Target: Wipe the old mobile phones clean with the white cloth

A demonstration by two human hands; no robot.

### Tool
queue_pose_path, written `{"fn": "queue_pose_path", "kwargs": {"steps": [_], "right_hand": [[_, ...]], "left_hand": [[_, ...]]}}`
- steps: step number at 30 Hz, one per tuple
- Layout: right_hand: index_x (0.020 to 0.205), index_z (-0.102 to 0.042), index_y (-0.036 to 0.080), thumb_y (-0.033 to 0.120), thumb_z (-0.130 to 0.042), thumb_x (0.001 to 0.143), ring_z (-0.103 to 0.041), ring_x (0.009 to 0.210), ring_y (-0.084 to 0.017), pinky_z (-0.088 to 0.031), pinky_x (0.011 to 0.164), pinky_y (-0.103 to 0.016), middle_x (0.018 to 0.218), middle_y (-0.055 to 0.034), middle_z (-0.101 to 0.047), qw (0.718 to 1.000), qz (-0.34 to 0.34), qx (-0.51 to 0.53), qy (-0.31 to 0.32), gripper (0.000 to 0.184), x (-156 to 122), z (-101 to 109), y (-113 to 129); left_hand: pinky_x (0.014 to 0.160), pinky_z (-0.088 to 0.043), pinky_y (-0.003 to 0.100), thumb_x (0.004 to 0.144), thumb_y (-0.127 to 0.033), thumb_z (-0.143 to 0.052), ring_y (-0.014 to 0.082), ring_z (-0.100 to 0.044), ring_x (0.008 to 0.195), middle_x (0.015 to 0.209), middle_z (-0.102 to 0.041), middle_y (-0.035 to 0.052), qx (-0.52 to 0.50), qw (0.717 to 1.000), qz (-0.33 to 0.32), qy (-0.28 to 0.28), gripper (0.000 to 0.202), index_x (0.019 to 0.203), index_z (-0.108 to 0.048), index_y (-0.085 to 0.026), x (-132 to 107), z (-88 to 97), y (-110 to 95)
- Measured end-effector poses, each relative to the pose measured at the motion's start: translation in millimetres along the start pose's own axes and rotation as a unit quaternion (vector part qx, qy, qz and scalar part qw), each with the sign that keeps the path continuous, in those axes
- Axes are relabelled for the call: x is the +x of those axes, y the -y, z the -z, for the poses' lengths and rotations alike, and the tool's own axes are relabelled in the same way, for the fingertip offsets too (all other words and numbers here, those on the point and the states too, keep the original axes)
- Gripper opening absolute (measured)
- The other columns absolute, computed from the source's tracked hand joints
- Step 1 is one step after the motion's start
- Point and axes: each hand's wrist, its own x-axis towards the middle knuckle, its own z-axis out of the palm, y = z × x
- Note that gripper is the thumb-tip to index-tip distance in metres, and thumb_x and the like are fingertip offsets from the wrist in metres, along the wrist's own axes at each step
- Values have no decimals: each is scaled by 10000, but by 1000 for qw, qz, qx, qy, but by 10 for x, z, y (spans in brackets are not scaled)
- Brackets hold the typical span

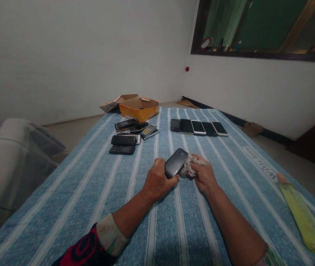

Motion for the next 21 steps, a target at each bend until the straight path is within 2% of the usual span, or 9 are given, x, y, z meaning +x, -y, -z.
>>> {"fn": "queue_pose_path", "kwargs": {"steps": [9, 15, 18, 21], "right_hand": [[974, -645, 152, 131, -662, 507, -588, 511, -132, -467, 412, -220, 702, 9, -686, 999, 22, -48, -11, 468, -32, -44, -77], [917, -679, 147, 215, -652, 572, -547, 475, -131, -448, 423, -240, 624, 30, -637, 979, 103, -170, -37, 353, 125, 90, -89], [924, -678, 153, 256, -652, 606, -591, 571, -167, -497, 532, -291, 706, -8, -667, 939, 175, -281, -87, 335, 178, 204, 14], [916, -678, 155, 271, -640, 651, -612, 710, -205, -503, 688, -339, 800, -55, -679, 861, 269, -413, -129, 291, 186, 302, 130]], "left_hand": [[764, -542, 379, 695, -312, -669, 249, -618, 865, 894, -575, 69, 20, 1000, 3, 2, 285, 881, -487, -196, 20, -6, 26], [790, -540, 379, 713, -314, -655, 260, -627, 909, 919, -585, 82, 43, 999, 7, 30, 277, 904, -501, -186, 24, -2, -21], [778, -540, 381, 726, -356, -660, 267, -633, 912, 941, -592, 87, 82, 994, 52, 51, 287, 901, -510, -185, 31, 15, -47], [796, -533, 379, 729, -379, -670, 272, -635, 935, 981, -606, 98, 104, 989, 70, 82, 316, 921, -526, -174, 39, 36, -65]]}}
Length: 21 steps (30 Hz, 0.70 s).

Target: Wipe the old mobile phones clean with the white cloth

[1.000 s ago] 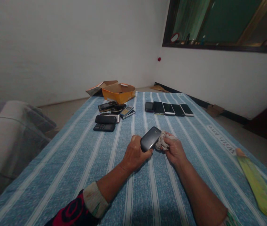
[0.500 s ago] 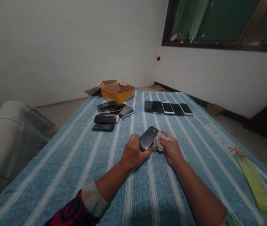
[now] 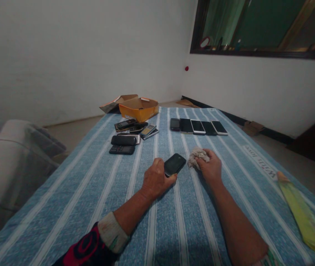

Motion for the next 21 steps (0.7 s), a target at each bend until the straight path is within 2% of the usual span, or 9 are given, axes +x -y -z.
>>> {"fn": "queue_pose_path", "kwargs": {"steps": [3, 6, 9, 12, 15, 21], "right_hand": [[823, -676, 165, 244, -581, 706, -592, 758, -217, -479, 729, -347, 806, -68, -648, 992, 71, -104, 1, 170, 13, 52, -24], [842, -678, 176, 173, -522, 752, -580, 858, -220, -465, 777, -334, 917, -90, -638, 981, 125, -144, 31, 180, -35, 14, -46], [947, -689, 185, 127, -492, 808, -561, 962, -223, -455, 824, -326, 1047, -107, -628, 959, 183, -190, 99, 247, -115, -49, -34], [1003, -700, 183, 108, -511, 821, -530, 1031, -241, -436, 874, -336, 1060, -116, -632, 925, 227, -245, 182, 272, -187, -79, 8], [1037, -698, 183, 103, -516, 825, -509, 1060, -254, -423, 893, -355, 1076, -125, -631, 901, 249, -279, 222, 291, -233, -68, 51], [1100, -668, 135, 83, -498, 822, -489, 1097, -276, -417, 928, -385, 1120, -158, -610, 881, 262, -321, 230, 330, -337, -57, 103]], "left_hand": [[814, -525, 387, 730, -387, -674, 277, -637, 949, 1024, -617, 111, 10, 1000, 1, 12, 347, 961, -544, -162, -2, 9, -13], [831, -515, 404, 720, -390, -684, 287, -636, 941, 1017, -632, 120, 25, 1000, -4, 4, 361, 968, -570, -154, -4, -2, -9], [851, -504, 427, 703, -403, -692, 308, -620, 964, 999, -649, 131, 33, 999, -26, -10, 362, 948, -598, -153, -1, -18, 16], [846, -497, 432, 708, -404, -684, 317, -607, 963, 972, -660, 133, 49, 998, -39, -8, 333, 918, -619, -153, 6, -18, 37], [833, -493, 422, 730, -400, -670, 315, -601, 955, 966, -663, 137, 70, 997, -43, 6, 312, 908, -637, -146, 7, -8, 37], [833, -483, 434, 745, -412, -660, 330, -584, 980, 999, -669, 145, 89, 995, -47, 23, 330, 919, -659, -132, -7, -5, 29]]}}
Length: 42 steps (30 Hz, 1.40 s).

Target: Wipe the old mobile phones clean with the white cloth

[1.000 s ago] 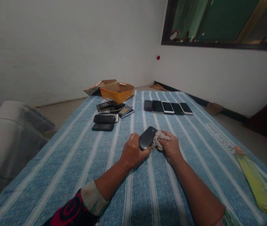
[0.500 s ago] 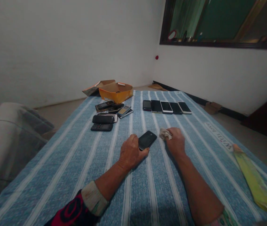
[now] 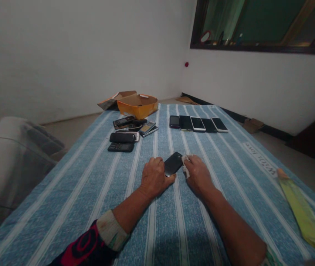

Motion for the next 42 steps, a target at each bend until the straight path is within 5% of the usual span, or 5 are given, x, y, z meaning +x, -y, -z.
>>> {"fn": "queue_pose_path", "kwargs": {"steps": [22, 31, 42], "right_hand": [[1205, -621, 131, 163, -458, 897, -469, 1146, -307, -413, 929, -431, 1212, -193, -573, 998, 20, -36, 38, 349, -82, -2, 103], [1185, -640, 151, 55, -483, 785, -537, 1105, -266, -440, 934, -374, 1163, -155, -625, 996, -79, 21, -24, 441, -11, -61, -205], [1102, -696, 178, 240, -507, 868, -581, 1097, -247, -455, 966, -387, 1183, -126, -637, 984, -89, 140, -61, 307, 30, -64, -166]], "left_hand": [[810, -485, 451, 735, -412, -673, 341, -568, 959, 962, -662, 159, -4, 1000, -22, -7, 323, 883, -673, -125, 14, -37, 37], [813, -473, 433, 724, -425, -696, 313, -567, 932, 937, -654, 130, -4, 1000, -19, -21, 309, 873, -662, -157, 7, -32, 33], [788, -460, 465, 710, -630, -698, 349, -564, 937, 907, -639, 149, 61, 998, -15, 20, 512, 837, -650, -136, -67, 49, -83]]}}
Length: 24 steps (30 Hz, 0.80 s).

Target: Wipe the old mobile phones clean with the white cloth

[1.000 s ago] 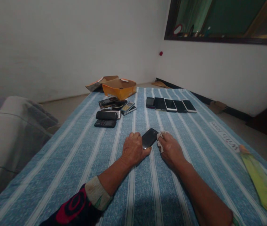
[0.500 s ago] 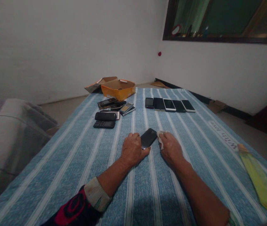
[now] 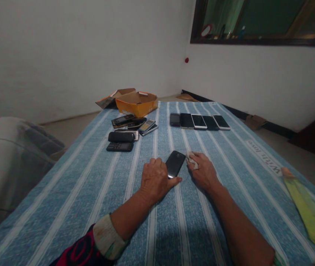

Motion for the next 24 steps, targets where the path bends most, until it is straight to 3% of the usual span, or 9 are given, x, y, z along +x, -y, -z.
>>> {"fn": "queue_pose_path", "kwargs": {"steps": [4, 7, 12, 17, 21, 24], "right_hand": [[1045, -723, 185, 234, -520, 846, -618, 977, -244, -478, 907, -391, 1039, -109, -674, 996, -57, 50, -41, 289, 43, 49, -36], [992, -742, 209, 213, -546, 811, -624, 876, -249, -488, 851, -422, 922, -92, -677, 987, -94, 113, -72, 267, 57, 69, -43], [934, -743, 273, 163, -592, 745, -615, 896, -264, -476, 868, -470, 871, -62, -677, 964, -114, 209, -122, 266, 57, 81, -38], [949, -734, 218, 175, -517, 797, -634, 882, -255, -497, 816, -427, 896, -87, -681, 979, -119, 125, -105, 269, 77, 136, -24], [921, -734, 196, 200, -539, 823, -631, 888, -235, -493, 820, -382, 920, -90, -683, 990, -93, 85, -61, 218, 78, 126, 38], [939, -730, 183, 300, -568, 864, -607, 979, -242, -461, 890, -382, 987, -105, -686, 995, -62, 73, -4, 213, 71, 123, 108]], "left_hand": [[809, -474, 483, 697, -611, -711, 356, -574, 954, 956, -643, 155, -36, 999, 7, 18, 533, 919, -632, -133, 35, 53, 51], [964, -445, 500, 642, -493, -791, 369, -500, 1207, 1309, -555, 163, -130, 989, -62, 15, 697, 1214, -543, -182, 169, 56, 195], [1108, -334, 520, 536, -459, -859, 377, -346, 1391, 1491, -401, 184, -218, 948, -187, 134, 997, 1388, -410, -201, 514, 34, 407], [1085, -359, 509, 523, -497, -854, 367, -460, 1291, 1393, -503, 136, -247, 913, -244, 214, 978, 1359, -440, -200, 719, 59, 438], [1073, -363, 526, 519, -507, -851, 376, -457, 1274, 1380, -487, 134, -238, 923, -235, 190, 951, 1335, -462, -212, 674, 87, 407], [1058, -383, 514, 521, -512, -851, 369, -464, 1259, 1360, -487, 155, -227, 934, -211, 180, 961, 1330, -449, -185, 558, 70, 367]]}}
